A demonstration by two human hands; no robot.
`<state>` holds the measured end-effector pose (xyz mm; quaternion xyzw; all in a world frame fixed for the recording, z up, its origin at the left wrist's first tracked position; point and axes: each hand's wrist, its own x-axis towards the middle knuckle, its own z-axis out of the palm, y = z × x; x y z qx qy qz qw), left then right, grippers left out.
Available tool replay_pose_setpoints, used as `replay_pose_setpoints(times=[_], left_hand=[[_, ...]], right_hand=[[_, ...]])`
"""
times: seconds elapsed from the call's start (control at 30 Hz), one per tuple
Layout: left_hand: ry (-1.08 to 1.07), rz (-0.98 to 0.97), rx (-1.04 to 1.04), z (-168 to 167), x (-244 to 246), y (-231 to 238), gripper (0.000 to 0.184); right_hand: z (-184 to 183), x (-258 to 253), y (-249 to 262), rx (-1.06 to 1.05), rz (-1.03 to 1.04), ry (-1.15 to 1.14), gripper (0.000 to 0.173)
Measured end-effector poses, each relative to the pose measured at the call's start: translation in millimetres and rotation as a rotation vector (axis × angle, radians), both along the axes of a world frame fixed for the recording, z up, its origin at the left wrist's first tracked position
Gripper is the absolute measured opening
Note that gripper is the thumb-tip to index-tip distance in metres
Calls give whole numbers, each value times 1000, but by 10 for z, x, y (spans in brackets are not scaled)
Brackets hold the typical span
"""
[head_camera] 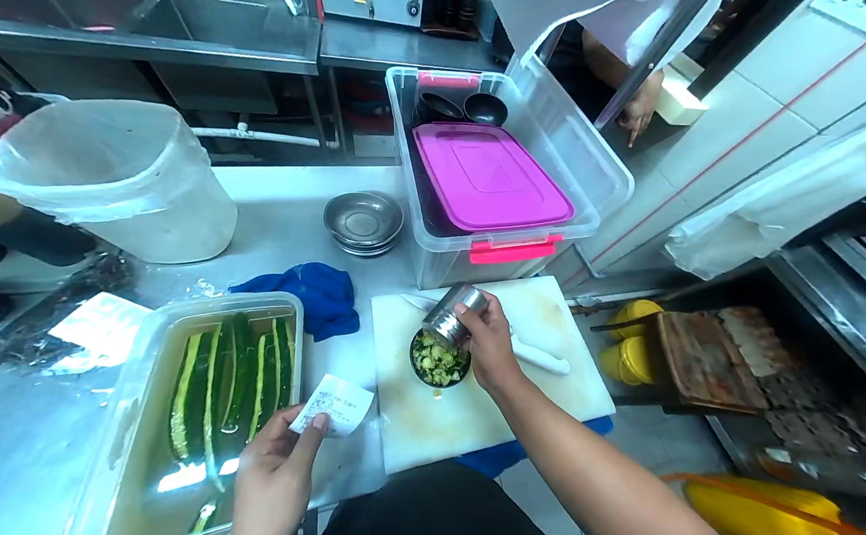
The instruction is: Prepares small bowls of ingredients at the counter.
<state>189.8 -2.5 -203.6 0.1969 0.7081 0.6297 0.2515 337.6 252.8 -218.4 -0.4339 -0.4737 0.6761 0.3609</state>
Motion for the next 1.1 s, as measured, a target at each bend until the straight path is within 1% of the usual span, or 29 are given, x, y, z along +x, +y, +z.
replay_pose_setpoints(times=[0.13, 0.23, 0.3, 0.4, 0.43, 0.5, 0.57, 0.6, 0.63, 0.7, 0.8, 0.83, 0.93, 0.97, 1.03, 1.07, 1.1], left_hand=[[1, -4, 13, 22, 23, 32, 11], [9, 0, 18, 34, 12, 29, 11], [8, 1, 14, 34, 14, 16, 12], [5, -16, 17, 45, 19, 18, 13], [1, -18, 13, 54, 32, 25, 15], [-9, -18, 16, 88, 55, 48, 26], [-25, 13, 22, 124, 91, 89, 40], [-14, 37, 26, 136, 113, 113, 43], [18, 63, 35, 148, 138, 138, 43], [112, 95, 90, 157, 181, 186, 35], [305, 43, 152, 114, 185, 238, 18], [396, -2, 136, 105, 159, 253, 17], [661, -117, 68, 132, 133, 385, 30], [711, -157, 40, 154, 158, 448, 42], [751, -244, -37, 220, 219, 594, 78], [785, -277, -53, 266, 234, 686, 91], [830, -303, -52, 309, 236, 774, 97]], right_hand=[[28, 11, 57, -93, -69, 57, 45], [44, 137, 168, -107, -117, 29, 44], [32, 257, 219, -116, -101, -10, 42], [-16, 397, 248, -80, -133, -9, 43], [-39, 438, 245, -69, -114, -15, 43], [-72, 491, 222, -33, -81, -21, 43], [-61, 519, 206, -54, -97, 5, 42], [-41, 530, 196, -83, -84, 14, 41], [-18, 535, 176, -110, -64, 19, 40], [18, 525, 130, -164, -71, 49, 39], [60, 476, 86, -299, -114, 86, 40], [88, 451, 57, -337, -111, 93, 41], [290, 356, -38, -455, -124, 171, 44], [375, 303, -74, -508, -135, 202, 44], [523, 162, -205, -598, -101, 243, 47], [584, 70, -307, -622, -54, 252, 48], [633, -26, -433, -634, -2, 262, 49]])
